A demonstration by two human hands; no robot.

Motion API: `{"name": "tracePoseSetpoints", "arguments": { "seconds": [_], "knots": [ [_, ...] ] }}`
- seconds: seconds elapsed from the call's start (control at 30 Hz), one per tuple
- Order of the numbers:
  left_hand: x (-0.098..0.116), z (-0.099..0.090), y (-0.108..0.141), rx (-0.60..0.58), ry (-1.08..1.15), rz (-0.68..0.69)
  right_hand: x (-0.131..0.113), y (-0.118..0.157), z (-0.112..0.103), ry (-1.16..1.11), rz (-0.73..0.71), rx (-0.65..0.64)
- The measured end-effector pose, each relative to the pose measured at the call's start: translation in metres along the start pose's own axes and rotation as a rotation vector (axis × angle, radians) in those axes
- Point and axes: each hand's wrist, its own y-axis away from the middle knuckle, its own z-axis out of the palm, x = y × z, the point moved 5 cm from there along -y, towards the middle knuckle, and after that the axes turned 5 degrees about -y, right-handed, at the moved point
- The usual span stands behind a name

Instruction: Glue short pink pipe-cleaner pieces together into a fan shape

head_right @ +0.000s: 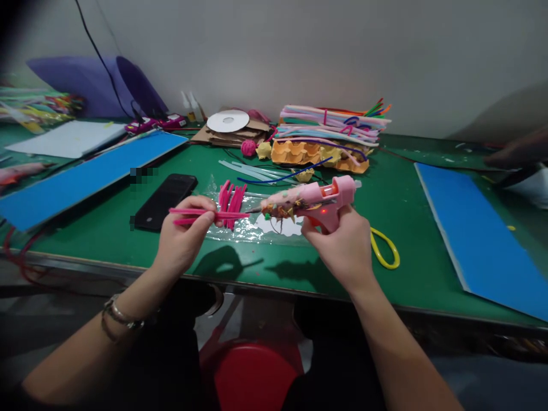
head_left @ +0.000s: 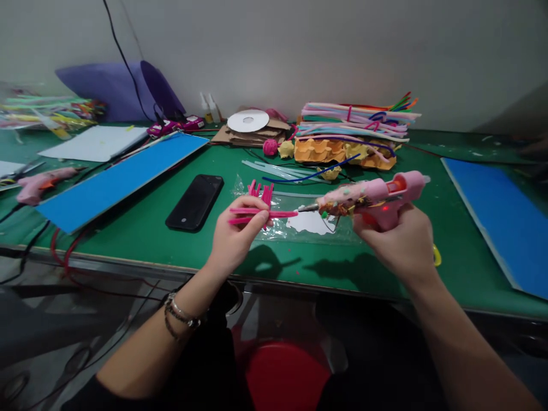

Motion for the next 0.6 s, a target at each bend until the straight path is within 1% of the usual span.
{"name": "tracePoseSetpoints", "arguments": {
  "seconds": [0.17, 0.4, 0.6],
  "knots": [
    [0.007, 0.001, 0.001, -0.031, -0.085, 0.072, -0.002, -0.001, 0.002, 0.010, -0.047, -0.018],
    [0.009, -0.001, 0.000, -0.052, -0.173, 0.130, 0.001, -0.001, 0.006, 0.014, -0.122, -0.040],
    [0.014, 0.002, 0.002, -0.095, -0.218, 0.219, 0.003, -0.001, 0.009, 0.052, -0.134, -0.087]
  ]
}}
